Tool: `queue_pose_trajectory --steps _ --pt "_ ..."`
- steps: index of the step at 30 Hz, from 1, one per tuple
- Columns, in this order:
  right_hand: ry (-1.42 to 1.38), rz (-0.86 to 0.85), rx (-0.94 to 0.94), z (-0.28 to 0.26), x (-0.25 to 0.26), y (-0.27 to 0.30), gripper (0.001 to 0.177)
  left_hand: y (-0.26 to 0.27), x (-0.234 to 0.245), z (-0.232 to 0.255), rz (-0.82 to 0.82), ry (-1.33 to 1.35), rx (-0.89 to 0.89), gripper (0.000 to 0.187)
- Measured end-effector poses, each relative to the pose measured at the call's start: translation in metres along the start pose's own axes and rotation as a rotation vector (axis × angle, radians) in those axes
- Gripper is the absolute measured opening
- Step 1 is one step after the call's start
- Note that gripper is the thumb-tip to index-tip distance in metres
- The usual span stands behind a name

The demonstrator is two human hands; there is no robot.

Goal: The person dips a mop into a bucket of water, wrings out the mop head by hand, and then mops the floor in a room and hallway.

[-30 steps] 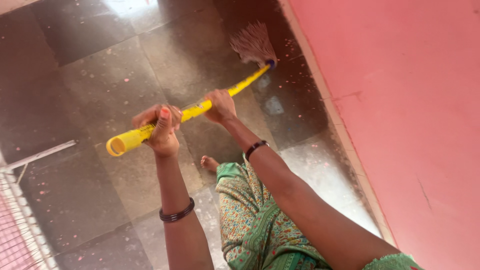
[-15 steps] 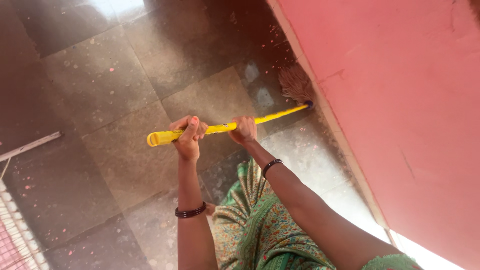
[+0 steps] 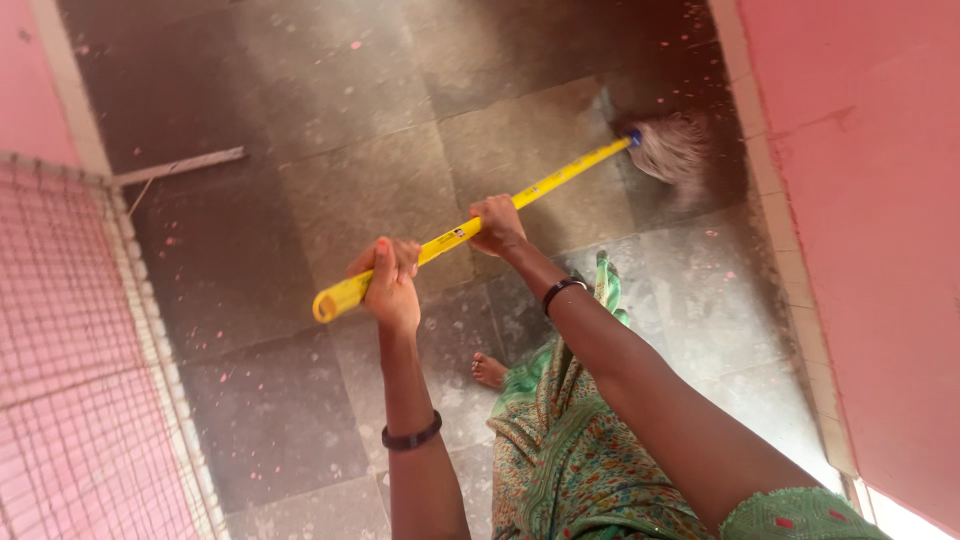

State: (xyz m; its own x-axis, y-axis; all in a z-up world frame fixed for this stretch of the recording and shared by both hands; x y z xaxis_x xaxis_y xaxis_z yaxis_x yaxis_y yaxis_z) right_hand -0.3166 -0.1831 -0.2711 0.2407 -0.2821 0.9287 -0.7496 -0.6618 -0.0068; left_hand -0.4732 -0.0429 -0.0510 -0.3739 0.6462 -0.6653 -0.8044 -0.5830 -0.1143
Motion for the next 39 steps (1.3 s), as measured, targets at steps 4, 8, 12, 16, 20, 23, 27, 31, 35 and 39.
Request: queue_pose_trajectory --steps 4,8,12,16,20,23,27,31,35,39 --pt "-0.083 0.126 0.171 -0.081 -0.030 -0.014 0.026 0.032 0.041 0.054 0.072 -0.051 -0.197 0.047" --pt "-0.239 0.164 0.459 -0.176 -0.070 -0.026 0.029 0.069 0.083 0.118 0.236 -0.137 -0.357 0.048" --pt "-0.344 0.090 0.564 -0.261 -0.083 -0.016 0.027 0.106 0.105 0.169 0.300 -0.188 -0.482 0.052" --pt "-0.400 -0.027 0.652 -0.314 -0.061 -0.001 0.016 0.133 0.111 0.198 0.381 -0.412 -0.623 0.052" --pt "-0.336 -0.300 0.582 -0.332 -0.008 0.035 0.011 0.156 0.111 0.216 0.361 -0.579 -0.698 0.051" --pt "-0.320 -0.299 0.485 -0.319 0.031 0.068 0.006 0.171 0.102 0.212 0.371 -0.535 -0.706 0.056" --pt "-0.274 -0.374 0.375 -0.267 0.067 0.099 0.009 0.182 0.068 0.179 0.422 -0.502 -0.638 0.058" --pt "-0.234 -0.255 0.293 -0.200 0.086 0.118 0.008 0.174 0.027 0.134 0.318 -0.404 -0.566 0.060" --pt "-0.180 -0.201 0.199 -0.122 0.096 0.133 0.014 0.153 -0.008 0.077 0.210 -0.328 -0.503 0.047" --pt "-0.208 -0.185 -0.038 -0.030 0.102 0.157 0.013 0.142 -0.046 0.001 0.138 -0.114 -0.332 0.021"
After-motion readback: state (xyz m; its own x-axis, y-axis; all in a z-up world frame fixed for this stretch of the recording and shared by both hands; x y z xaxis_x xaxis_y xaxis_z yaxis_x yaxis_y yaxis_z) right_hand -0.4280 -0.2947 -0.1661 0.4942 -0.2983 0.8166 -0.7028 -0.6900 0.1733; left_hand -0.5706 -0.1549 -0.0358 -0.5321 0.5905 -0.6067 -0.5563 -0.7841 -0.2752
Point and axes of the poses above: each hand's wrist, its own y-axis away from the middle knuckle, its own x-axis out of the back of the hand, z = x × y, the point moved 1 cm from there along -y, towards the middle knuckle, and after that the axes turned 6 degrees about y, right-handed, at the moved point
